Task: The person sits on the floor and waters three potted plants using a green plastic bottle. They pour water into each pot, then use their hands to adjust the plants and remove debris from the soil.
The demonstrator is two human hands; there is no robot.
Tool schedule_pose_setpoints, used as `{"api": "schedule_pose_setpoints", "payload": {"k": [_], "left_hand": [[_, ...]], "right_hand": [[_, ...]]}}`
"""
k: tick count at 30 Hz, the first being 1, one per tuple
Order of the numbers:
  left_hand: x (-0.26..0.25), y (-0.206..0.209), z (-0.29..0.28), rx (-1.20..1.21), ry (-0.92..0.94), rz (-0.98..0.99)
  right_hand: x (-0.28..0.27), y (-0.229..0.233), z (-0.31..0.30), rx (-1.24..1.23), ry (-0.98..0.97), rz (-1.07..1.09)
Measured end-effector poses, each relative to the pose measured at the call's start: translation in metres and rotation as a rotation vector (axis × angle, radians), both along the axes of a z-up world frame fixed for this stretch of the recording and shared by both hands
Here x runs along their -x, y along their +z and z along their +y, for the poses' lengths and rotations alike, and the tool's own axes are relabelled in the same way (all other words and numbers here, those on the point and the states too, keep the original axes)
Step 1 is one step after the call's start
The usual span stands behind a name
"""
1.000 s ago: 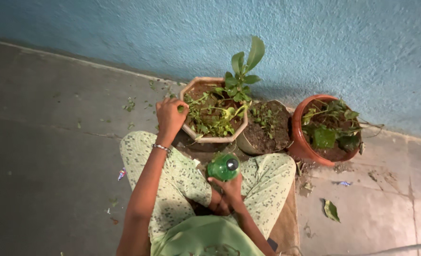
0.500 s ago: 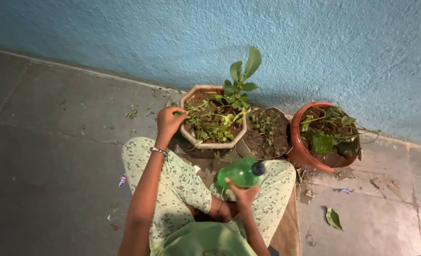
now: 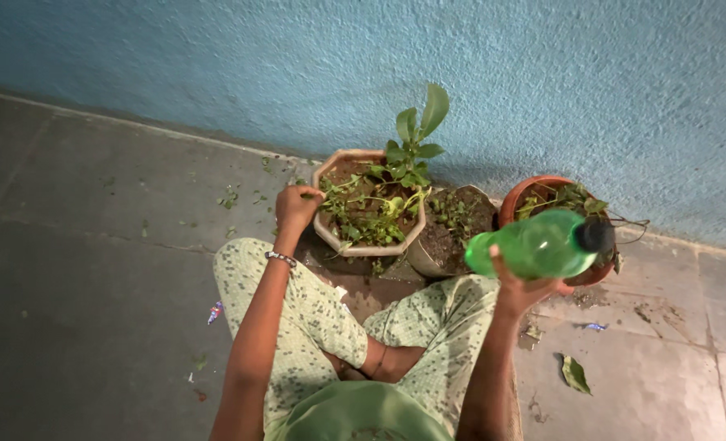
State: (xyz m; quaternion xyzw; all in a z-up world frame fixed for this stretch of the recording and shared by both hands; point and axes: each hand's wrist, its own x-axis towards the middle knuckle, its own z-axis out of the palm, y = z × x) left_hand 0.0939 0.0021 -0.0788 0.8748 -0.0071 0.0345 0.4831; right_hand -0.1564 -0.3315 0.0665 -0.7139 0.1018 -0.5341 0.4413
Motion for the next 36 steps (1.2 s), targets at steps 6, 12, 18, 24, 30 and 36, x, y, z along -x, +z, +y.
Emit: {"api": "schedule_pose_setpoints", "payload": {"k": [6,12,18,24,30,36], "left_hand": [[0.011,0.017,0.003,-0.029,0.011,-0.17],[0.04,0.053,0.008,0.146,-0.038,-0.201],[0.068,0.057,0.02,0.204,-0.154,-0.479],[0.086,0.073,0.036,0.325,-0.154,-0.495],[0.077,0.042,0.045,0.208,-0.111,-0.443],[0.075,0.03,0.04,0.075,-0.125,-0.519]], "right_hand": [[-0.035,0.065,-0.043,0.483,-0.134,0.141],[-0.055,0.103,-0.042,0.809,-0.131,0.525],[-0.068,0.113,-0.026,0.985,-0.138,1.004],[-0.071,0.107,-0.016,1.216,-0.05,1.18],[-0.084,0.099,-0.005,1.243,0.073,1.157],[-0.103,0.088,0.0,1.558,-0.017,1.067]]}}
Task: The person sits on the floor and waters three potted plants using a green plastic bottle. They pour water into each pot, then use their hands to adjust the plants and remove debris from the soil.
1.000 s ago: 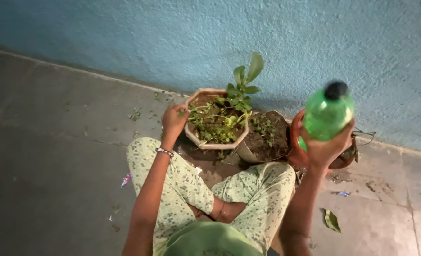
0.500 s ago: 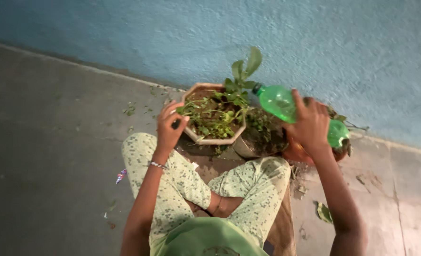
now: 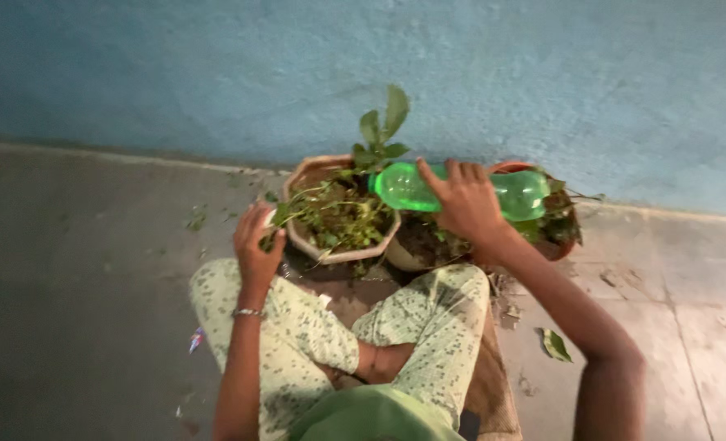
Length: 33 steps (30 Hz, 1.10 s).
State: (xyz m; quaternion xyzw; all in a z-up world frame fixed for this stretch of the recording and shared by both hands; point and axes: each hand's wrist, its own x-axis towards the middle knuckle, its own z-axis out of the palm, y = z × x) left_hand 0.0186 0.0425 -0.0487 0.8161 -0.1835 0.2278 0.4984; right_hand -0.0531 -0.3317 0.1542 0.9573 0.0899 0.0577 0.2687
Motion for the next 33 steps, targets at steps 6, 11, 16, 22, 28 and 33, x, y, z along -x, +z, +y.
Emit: {"api": "schedule_pose_setpoints", "payload": {"k": [6,11,16,22,28,33], "left_hand": [[0.003,-0.005,0.0,-0.205,-0.024,-0.066],[0.003,-0.012,-0.002,-0.272,-0.043,-0.057],[0.004,-0.011,-0.002,-0.273,-0.03,-0.054],[0.007,-0.007,-0.003,-0.26,-0.025,-0.022],[0.007,0.001,-0.001,-0.186,-0.011,0.111],[0.005,-0.008,0.0,-0.17,-0.014,0.099]], "right_hand": [[-0.004,0.026,0.019,-0.036,0.023,0.065],[-0.004,0.027,0.017,0.066,0.131,-0.035],[-0.002,0.027,0.013,0.064,0.106,-0.042],[0.015,0.024,0.007,-0.535,-0.176,0.092],[0.053,0.019,-0.014,-0.514,-0.334,0.047],[0.083,0.016,-0.045,-0.332,-0.391,-0.034]]}}
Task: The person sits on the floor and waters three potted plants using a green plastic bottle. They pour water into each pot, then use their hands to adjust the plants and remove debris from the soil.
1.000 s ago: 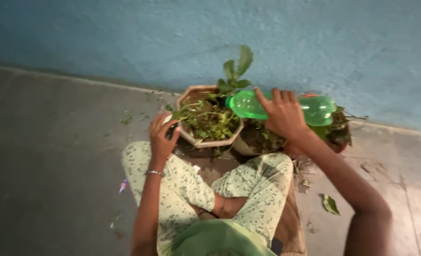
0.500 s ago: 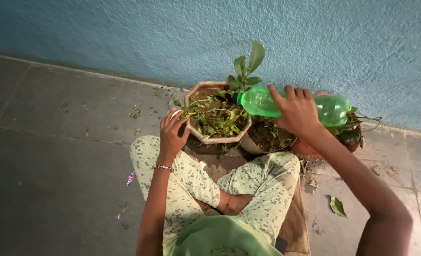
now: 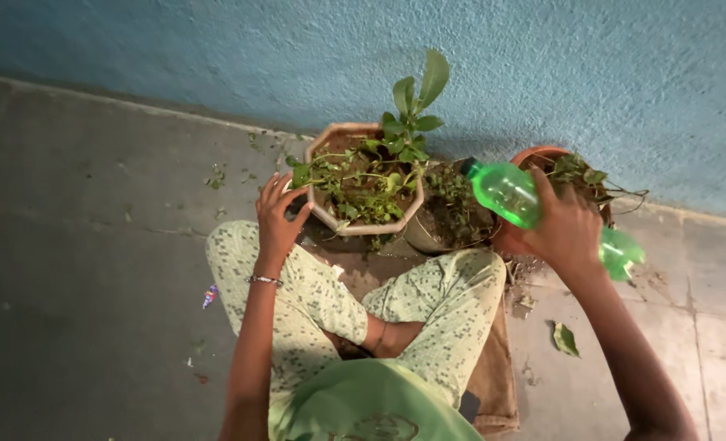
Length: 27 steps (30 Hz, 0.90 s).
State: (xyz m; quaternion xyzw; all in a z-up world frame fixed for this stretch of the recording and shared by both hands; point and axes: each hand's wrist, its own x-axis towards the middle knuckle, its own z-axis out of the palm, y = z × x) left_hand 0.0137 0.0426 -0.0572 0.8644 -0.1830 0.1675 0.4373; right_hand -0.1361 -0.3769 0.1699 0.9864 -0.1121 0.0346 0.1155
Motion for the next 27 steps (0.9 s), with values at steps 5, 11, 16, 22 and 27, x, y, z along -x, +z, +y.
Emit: {"api": "schedule_pose_setpoints", "payload": {"k": [5,11,16,22,27], "left_hand": [[0.004,0.0,-0.001,0.007,0.005,0.033],[0.01,-0.001,-0.009,-0.024,0.026,0.004],[0.012,0.0,-0.01,-0.017,0.021,0.004],[0.012,0.001,-0.01,-0.013,0.029,0.02],[0.012,-0.005,-0.01,-0.022,0.031,0.04]], "right_hand": [[0.025,-0.016,-0.023,0.166,0.113,-0.19],[0.036,-0.031,-0.032,0.252,0.067,-0.116],[0.037,-0.046,-0.035,0.308,0.084,-0.099],[0.033,-0.055,-0.037,0.245,0.064,-0.022],[0.035,-0.056,-0.043,0.258,0.036,-0.035]]}}
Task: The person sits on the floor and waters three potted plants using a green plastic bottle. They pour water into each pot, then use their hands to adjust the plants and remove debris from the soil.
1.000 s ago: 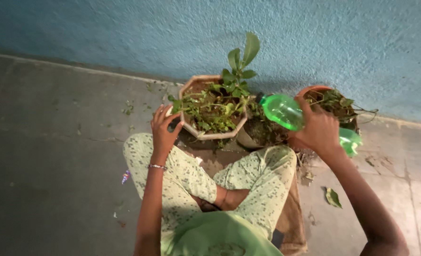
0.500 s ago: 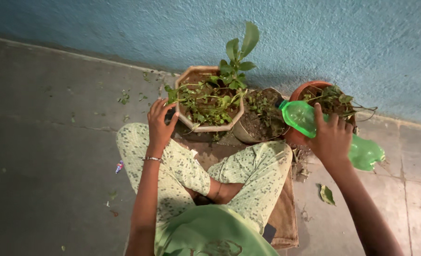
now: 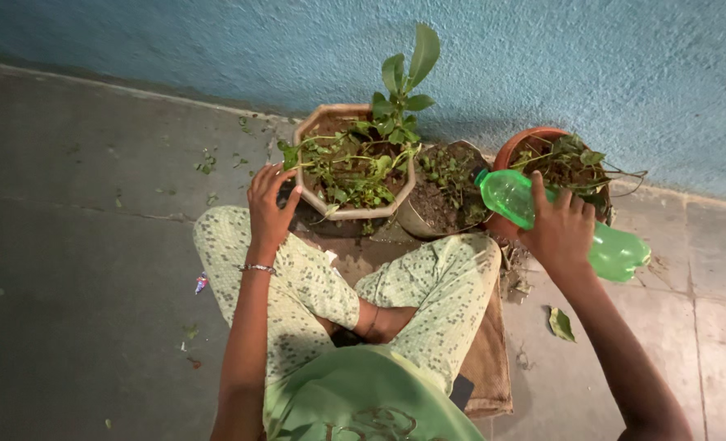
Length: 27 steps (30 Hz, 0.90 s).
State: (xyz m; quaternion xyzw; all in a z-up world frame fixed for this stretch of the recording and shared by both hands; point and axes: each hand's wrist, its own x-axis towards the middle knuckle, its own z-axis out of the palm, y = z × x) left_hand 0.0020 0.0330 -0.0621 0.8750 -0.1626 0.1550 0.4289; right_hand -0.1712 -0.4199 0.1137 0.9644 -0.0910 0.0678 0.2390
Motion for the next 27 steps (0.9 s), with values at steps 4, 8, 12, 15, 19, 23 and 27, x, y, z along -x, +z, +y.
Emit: {"api": "schedule_pose_setpoints", "payload": {"k": [4,8,12,15,19,23,27], "left_hand": [[-0.001,-0.001,0.001,0.0,-0.013,-0.015],[0.002,0.001,0.001,0.023,-0.018,0.001],[0.0,0.002,0.0,0.014,-0.014,-0.011],[0.007,-0.004,0.001,-0.003,0.005,-0.022],[0.023,-0.01,-0.002,-0.037,0.032,-0.074],[0.053,0.002,-0.004,-0.032,0.112,-0.056],[0.078,0.017,-0.005,0.262,0.096,-0.095]], "right_hand": [[0.009,0.001,-0.001,-0.001,-0.027,-0.018],[0.013,0.003,0.001,-0.014,-0.037,-0.006],[0.016,0.006,0.006,-0.041,-0.023,-0.043],[0.025,0.008,0.009,-0.021,-0.021,-0.057],[0.034,0.017,0.015,-0.044,-0.036,-0.078],[0.042,0.022,0.021,-0.049,-0.043,-0.108],[0.052,0.022,0.025,-0.03,-0.006,-0.178]]}}
